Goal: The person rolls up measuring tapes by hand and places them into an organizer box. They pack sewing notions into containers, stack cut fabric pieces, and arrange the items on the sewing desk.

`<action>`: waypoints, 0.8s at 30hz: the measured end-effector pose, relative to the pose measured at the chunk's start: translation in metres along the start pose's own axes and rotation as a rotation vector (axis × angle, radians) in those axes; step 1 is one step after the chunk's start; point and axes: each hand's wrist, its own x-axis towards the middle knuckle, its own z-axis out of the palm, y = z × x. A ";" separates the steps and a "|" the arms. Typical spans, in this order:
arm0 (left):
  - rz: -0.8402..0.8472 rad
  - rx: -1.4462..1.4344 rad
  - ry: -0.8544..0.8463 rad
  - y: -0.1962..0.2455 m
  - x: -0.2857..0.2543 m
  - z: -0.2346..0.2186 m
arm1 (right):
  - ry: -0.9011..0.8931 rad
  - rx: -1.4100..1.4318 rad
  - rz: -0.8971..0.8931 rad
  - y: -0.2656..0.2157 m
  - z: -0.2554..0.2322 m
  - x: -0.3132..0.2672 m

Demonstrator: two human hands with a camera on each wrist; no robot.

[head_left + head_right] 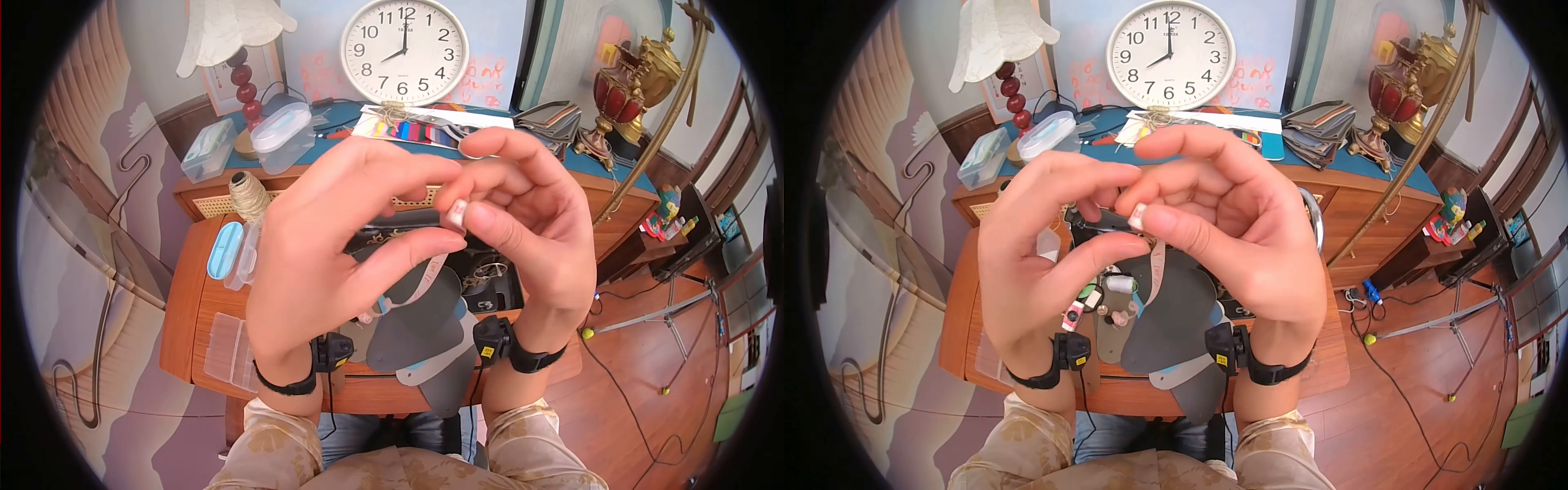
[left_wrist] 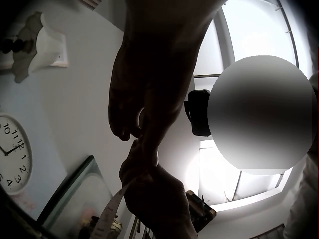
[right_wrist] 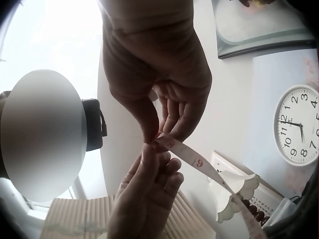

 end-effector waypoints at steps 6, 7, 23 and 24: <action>-0.241 -0.267 0.054 0.001 -0.006 0.001 | 0.076 -0.071 -0.138 0.002 0.004 0.003; -0.241 -0.267 0.054 0.002 -0.006 0.001 | 0.101 -0.106 -0.153 -0.001 0.006 0.002; -0.298 -0.462 0.208 0.005 -0.002 0.012 | 0.184 -0.232 -0.230 0.002 0.015 0.002; -0.276 -0.439 0.212 0.005 -0.002 0.012 | 0.184 -0.232 -0.230 0.002 0.013 0.002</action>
